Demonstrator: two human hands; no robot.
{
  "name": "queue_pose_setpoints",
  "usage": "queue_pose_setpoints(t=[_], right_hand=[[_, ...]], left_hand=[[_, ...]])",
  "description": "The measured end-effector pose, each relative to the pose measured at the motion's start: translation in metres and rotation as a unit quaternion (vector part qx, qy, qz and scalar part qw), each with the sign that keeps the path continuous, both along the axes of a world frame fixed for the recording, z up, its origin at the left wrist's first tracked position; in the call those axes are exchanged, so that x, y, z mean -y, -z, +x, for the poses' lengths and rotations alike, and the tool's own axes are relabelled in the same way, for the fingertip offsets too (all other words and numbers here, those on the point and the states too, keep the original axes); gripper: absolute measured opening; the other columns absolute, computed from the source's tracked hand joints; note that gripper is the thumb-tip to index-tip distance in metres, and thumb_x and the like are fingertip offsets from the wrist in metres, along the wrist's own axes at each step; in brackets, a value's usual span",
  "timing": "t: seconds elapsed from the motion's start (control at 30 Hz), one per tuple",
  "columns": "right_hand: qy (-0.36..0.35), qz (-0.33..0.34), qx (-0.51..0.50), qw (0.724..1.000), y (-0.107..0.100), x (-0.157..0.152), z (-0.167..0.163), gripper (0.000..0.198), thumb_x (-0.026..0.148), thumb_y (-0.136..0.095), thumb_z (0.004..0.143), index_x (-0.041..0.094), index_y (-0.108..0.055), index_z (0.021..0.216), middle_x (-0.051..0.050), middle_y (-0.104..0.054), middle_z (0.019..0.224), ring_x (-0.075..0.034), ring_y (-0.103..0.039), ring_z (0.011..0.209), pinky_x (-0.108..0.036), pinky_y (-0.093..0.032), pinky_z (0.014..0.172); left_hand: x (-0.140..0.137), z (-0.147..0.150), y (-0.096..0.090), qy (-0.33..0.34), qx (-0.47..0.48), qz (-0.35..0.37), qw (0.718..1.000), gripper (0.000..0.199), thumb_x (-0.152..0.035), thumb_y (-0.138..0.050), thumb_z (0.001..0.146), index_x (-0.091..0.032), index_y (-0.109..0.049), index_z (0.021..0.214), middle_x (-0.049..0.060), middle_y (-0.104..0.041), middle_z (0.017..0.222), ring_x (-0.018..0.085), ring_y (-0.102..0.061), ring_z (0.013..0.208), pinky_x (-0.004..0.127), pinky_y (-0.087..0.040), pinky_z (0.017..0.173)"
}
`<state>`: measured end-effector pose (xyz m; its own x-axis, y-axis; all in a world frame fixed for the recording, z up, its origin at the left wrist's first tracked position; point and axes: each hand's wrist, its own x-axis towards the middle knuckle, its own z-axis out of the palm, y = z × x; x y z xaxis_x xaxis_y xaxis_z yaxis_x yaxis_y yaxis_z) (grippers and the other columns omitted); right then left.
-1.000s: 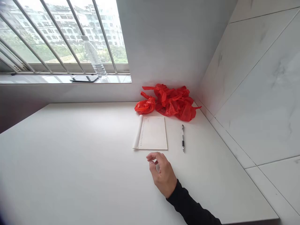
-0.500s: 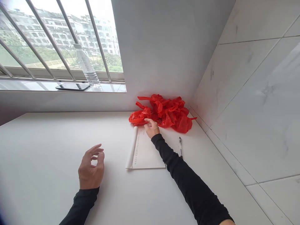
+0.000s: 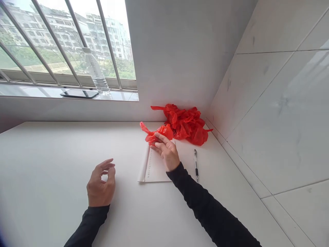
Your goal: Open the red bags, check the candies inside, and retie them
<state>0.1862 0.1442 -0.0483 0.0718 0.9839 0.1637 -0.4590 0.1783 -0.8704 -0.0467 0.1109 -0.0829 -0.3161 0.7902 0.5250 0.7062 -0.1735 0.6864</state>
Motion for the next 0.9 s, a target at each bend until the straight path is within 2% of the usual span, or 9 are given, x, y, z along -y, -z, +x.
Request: queue_pose_setpoints(t=[0.07, 0.17, 0.3, 0.4, 0.47, 0.6, 0.7, 0.8, 0.9], right_hand=[[-0.059, -0.021, -0.07, 0.996, 0.003, 0.05, 0.006, 0.045, 0.028, -0.066, 0.084, 0.019, -0.065, 0.127, -0.008, -0.066, 0.124, -0.023, -0.063, 0.115, -0.045, -0.049, 0.107], [-0.108, -0.071, -0.083, 0.988, 0.015, 0.115, 0.018, 0.038, 0.028, -0.066, 0.088, 0.02, -0.064, 0.125, -0.008, -0.065, 0.126, -0.024, -0.061, 0.118, -0.044, -0.048, 0.107], [-0.15, -0.114, -0.005, 0.982, 0.025, 0.166, 0.035, 0.031, 0.037, -0.063, 0.093, 0.022, -0.057, 0.119, -0.005, -0.068, 0.107, -0.02, -0.067, 0.093, -0.045, -0.056, 0.09], [-0.135, -0.131, 0.095, 0.978, 0.024, 0.18, 0.045, 0.042, 0.046, -0.055, 0.099, 0.026, -0.04, 0.133, 0.002, -0.066, 0.08, -0.017, -0.065, 0.073, -0.038, -0.056, 0.074], [-0.122, -0.126, 0.179, 0.968, 0.02, 0.182, 0.05, 0.043, 0.047, -0.055, 0.099, 0.025, -0.042, 0.133, 0.005, -0.063, 0.071, -0.015, -0.059, 0.065, -0.032, -0.051, 0.069], [-0.086, -0.081, 0.325, 0.938, 0.014, 0.183, 0.061, 0.026, 0.046, -0.057, 0.096, 0.019, -0.06, 0.096, 0.001, -0.065, 0.074, -0.015, -0.058, 0.067, -0.03, -0.047, 0.068], [-0.029, -0.098, 0.349, 0.932, 0.012, 0.182, 0.07, 0.028, 0.045, -0.051, 0.098, 0.02, -0.062, 0.091, -0.001, -0.065, 0.076, -0.017, -0.061, 0.07, -0.032, -0.049, 0.07], [0.063, -0.078, 0.404, 0.909, 0.012, 0.184, 0.073, 0.018, 0.035, -0.051, 0.096, 0.022, -0.063, 0.099, -0.005, -0.067, 0.098, -0.022, -0.062, 0.091, -0.038, -0.052, 0.084], [0.118, 0.016, 0.464, 0.878, 0.011, 0.188, 0.065, 0.031, 0.023, -0.052, 0.091, 0.027, -0.057, 0.122, -0.006, -0.059, 0.128, -0.026, -0.05, 0.123, -0.046, -0.043, 0.106]], left_hand=[[0.014, 0.006, 0.001, 0.035, -0.02, 0.01, 0.999, 0.027, -0.024, -0.052, 0.09, -0.022, -0.065, 0.113, 0.006, -0.068, 0.1, 0.021, -0.063, 0.09, 0.032, -0.053, 0.068], [0.045, 0.02, 0.003, 0.129, -0.066, 0.005, 0.99, 0.033, -0.029, -0.054, 0.093, -0.025, -0.062, 0.125, 0.007, -0.066, 0.117, 0.023, -0.061, 0.109, 0.038, -0.056, 0.086], [0.091, 0.039, 0.003, 0.245, -0.154, -0.013, 0.957, 0.048, -0.023, -0.055, 0.095, -0.027, -0.049, 0.143, 0.008, -0.054, 0.141, 0.024, -0.049, 0.131, 0.042, -0.048, 0.106], [0.113, 0.045, 0.001, 0.282, -0.209, 0.012, 0.936, 0.051, -0.013, -0.053, 0.095, -0.024, -0.045, 0.145, 0.01, -0.058, 0.134, 0.022, -0.051, 0.127, 0.039, -0.051, 0.101], [0.123, 0.045, 0.0, 0.298, -0.215, 0.035, 0.93, 0.043, -0.009, -0.054, 0.094, -0.023, -0.052, 0.135, 0.008, -0.066, 0.116, 0.02, -0.058, 0.113, 0.035, -0.053, 0.094], [0.141, 0.038, -0.002, 0.304, -0.226, 0.066, 0.923, 0.024, -0.009, -0.055, 0.091, -0.023, -0.06, 0.11, 0.002, -0.067, 0.089, 0.02, -0.061, 0.094, 0.04, -0.051, 0.096], [0.157, 0.028, -0.009, 0.255, -0.225, 0.001, 0.941, 0.016, -0.018, -0.055, 0.094, -0.025, -0.061, 0.107, 0.001, -0.067, 0.089, 0.019, -0.063, 0.087, 0.036, -0.054, 0.086], [0.168, 0.022, -0.021, 0.218, -0.187, -0.094, 0.953, 0.019, -0.029, -0.053, 0.097, -0.028, -0.06, 0.115, 0.003, -0.069, 0.104, 0.019, -0.067, 0.091, 0.031, -0.058, 0.077], [0.168, 0.029, -0.029, 0.222, -0.172, -0.065, 0.957, 0.029, -0.029, -0.047, 0.098, -0.03, -0.058, 0.124, 0.004, -0.067, 0.12, 0.021, -0.066, 0.107, 0.031, -0.059, 0.082]])
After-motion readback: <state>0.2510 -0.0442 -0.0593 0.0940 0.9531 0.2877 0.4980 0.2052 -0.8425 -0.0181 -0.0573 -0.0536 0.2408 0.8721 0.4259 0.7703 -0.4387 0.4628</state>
